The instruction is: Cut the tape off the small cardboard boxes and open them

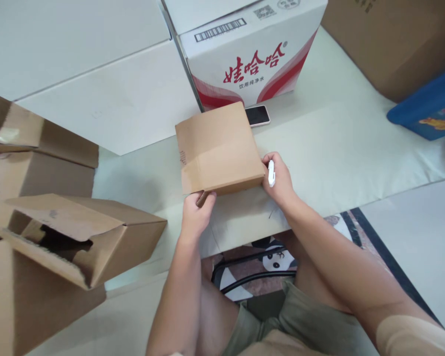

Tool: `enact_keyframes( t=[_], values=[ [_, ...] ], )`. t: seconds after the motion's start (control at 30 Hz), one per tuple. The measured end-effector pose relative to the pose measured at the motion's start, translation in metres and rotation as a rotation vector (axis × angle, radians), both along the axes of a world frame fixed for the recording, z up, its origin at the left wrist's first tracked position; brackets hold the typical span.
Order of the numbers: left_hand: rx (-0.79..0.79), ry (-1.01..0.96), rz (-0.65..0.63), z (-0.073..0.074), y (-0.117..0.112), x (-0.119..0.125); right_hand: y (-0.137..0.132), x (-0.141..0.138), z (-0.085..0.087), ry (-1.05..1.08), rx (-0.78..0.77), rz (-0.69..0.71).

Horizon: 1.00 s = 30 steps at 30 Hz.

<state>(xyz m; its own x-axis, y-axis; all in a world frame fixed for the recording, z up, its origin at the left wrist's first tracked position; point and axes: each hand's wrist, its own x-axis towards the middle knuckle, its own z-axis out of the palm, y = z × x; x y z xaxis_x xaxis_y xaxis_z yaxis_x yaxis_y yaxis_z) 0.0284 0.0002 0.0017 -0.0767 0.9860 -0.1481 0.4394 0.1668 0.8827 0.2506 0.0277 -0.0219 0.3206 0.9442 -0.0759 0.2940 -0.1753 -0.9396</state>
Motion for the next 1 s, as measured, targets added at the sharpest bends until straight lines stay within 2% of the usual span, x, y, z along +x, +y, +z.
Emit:
enact_keyframes(
  t=[0.37, 0.83, 1.0],
  values=[
    [0.017, -0.001, 0.001, 0.001, 0.001, 0.001, 0.000, 0.000, -0.003, 0.002, 0.053, -0.004],
    [0.056, -0.016, 0.104, -0.011, 0.001, -0.002, -0.004, -0.008, 0.002, -0.044, -0.047, 0.057],
    [0.063, -0.015, 0.111, -0.011, 0.000, 0.001, -0.004, -0.009, 0.003, -0.060, -0.071, 0.052]
  ],
)
